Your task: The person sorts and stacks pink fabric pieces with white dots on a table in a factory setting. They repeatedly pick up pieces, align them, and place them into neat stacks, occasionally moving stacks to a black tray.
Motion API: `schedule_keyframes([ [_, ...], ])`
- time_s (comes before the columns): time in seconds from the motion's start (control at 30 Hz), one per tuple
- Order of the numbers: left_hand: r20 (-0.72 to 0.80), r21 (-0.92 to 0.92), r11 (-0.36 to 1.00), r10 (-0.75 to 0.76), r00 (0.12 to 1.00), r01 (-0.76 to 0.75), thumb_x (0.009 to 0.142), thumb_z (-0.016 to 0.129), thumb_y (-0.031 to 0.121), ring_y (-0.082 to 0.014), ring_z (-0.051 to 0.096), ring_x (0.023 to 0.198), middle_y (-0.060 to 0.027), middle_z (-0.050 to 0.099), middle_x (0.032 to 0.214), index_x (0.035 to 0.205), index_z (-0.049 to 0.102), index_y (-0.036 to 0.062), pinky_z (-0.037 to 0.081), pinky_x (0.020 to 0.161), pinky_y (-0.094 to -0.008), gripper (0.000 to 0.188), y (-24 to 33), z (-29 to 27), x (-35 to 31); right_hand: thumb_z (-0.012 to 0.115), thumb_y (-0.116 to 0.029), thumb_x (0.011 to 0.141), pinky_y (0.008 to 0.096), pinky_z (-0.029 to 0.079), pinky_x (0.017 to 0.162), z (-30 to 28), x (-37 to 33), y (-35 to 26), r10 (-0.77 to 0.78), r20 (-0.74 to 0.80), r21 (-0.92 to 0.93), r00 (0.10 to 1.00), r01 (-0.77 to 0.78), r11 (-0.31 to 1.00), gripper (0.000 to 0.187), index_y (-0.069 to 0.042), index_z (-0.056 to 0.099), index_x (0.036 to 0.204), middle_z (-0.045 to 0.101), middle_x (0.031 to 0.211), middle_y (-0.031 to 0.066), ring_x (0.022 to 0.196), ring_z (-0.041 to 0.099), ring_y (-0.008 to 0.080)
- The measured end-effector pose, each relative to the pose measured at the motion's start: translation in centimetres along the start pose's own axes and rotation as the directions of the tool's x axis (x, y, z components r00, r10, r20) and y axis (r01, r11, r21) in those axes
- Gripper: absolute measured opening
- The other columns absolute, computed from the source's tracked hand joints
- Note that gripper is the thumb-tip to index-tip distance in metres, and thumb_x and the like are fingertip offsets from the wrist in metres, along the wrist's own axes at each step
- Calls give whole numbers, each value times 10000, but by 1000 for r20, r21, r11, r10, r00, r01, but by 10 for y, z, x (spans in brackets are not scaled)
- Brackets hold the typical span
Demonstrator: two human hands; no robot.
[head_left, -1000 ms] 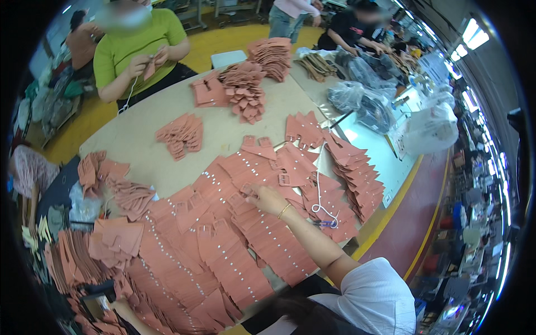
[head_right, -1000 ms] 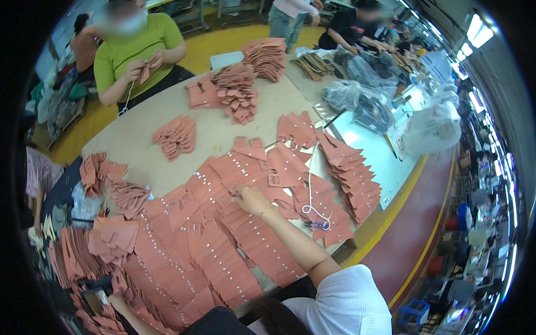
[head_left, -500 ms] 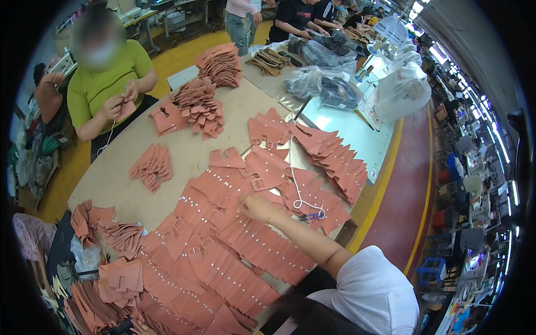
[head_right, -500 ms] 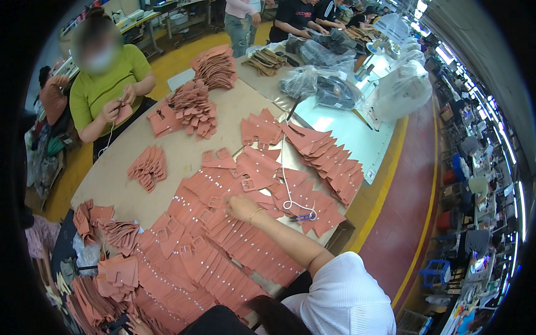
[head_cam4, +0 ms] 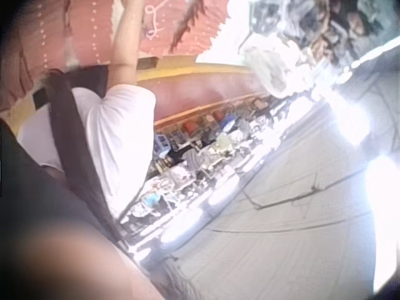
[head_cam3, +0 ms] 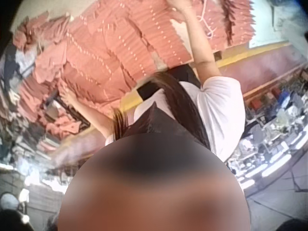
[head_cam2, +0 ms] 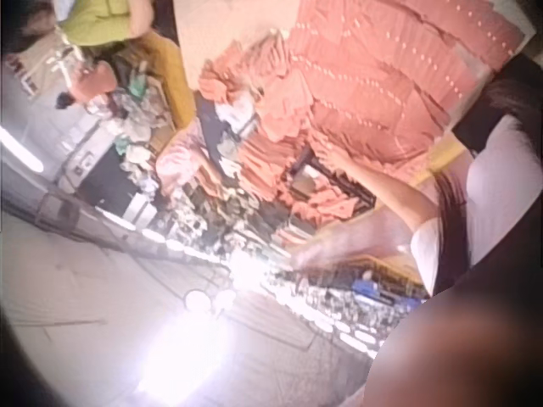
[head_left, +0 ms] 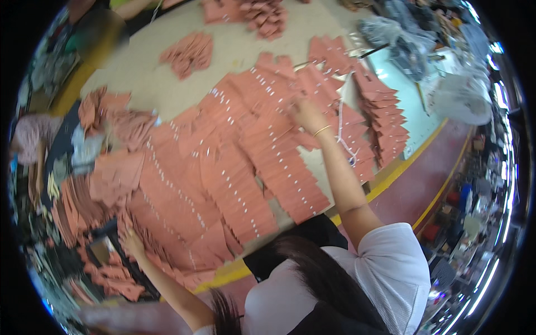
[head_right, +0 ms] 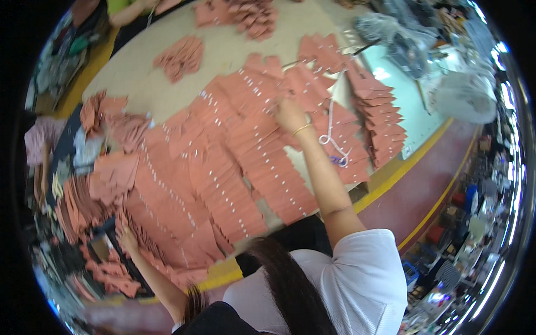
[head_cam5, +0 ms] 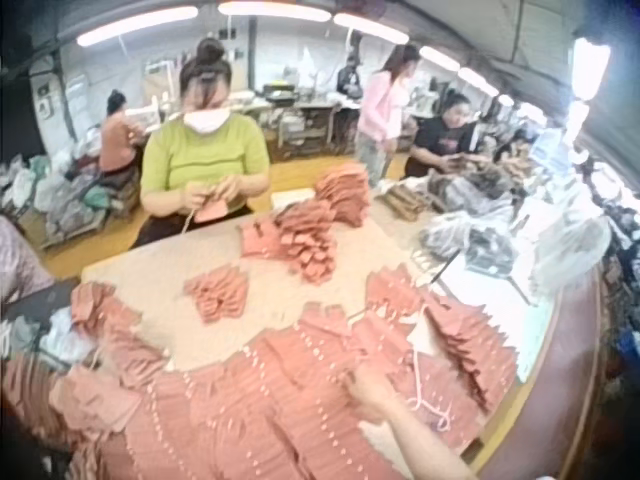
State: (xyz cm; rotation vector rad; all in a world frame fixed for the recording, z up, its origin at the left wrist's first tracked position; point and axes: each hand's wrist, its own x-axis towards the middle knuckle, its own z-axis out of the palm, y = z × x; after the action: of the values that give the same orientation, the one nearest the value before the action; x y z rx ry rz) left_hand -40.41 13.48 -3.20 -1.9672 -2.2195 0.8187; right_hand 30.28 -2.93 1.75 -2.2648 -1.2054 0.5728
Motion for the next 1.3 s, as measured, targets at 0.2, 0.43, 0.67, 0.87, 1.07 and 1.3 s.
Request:
schedule_keyframes([
  [0.2,-19,-338,934,-134,991,120,974,197,563,-378,176,1424,-114,218,1556,1424,409,301,186,1087,-603,562,3,-19,-7,537,-170,869,458,480,819,8,19,5,35,22,-105,999,-33,994,219,-5,650,958,657,937,231,928,621,392],
  [0.43,-557,-609,703,-50,829,-367,1001,403,359,-399,417,1270,-265,428,1380,1305,515,1,328,1060,-437,482,64,-126,-55,656,-243,826,434,471,845,32,24,-7,185,193,-156,963,-156,975,267,-39,648,998,668,968,196,956,625,356],
  [0.67,-175,-962,159,268,947,-223,960,536,233,-214,541,1130,-151,601,1206,1223,562,-45,391,996,-321,383,181,-168,-82,719,-254,773,423,477,880,47,10,-38,162,73,-455,984,-111,883,393,-71,600,1101,578,1169,155,1071,589,314],
  [0.87,167,-672,-523,583,795,525,979,493,285,-351,495,1215,-240,501,1284,1372,342,-98,421,1025,-408,570,261,-174,-87,649,-189,812,458,509,755,51,15,-46,27,1,-392,1000,-24,920,293,-33,604,1056,599,1072,190,895,630,364],
  [1.07,354,-293,-563,687,635,773,983,461,311,-373,357,1324,-275,273,1436,1453,40,-75,367,1083,-451,740,293,-179,-99,662,-177,832,388,498,727,18,33,-113,-25,237,-87,971,47,995,226,10,654,959,654,900,206,821,634,340],
  [1.3,373,-512,-472,630,681,717,993,422,347,-321,549,1063,-214,476,1216,1332,301,-18,474,908,-434,513,285,-170,-106,634,-173,856,326,486,693,0,36,-178,-213,122,178,969,190,966,210,-13,641,993,658,828,114,768,636,197],
])
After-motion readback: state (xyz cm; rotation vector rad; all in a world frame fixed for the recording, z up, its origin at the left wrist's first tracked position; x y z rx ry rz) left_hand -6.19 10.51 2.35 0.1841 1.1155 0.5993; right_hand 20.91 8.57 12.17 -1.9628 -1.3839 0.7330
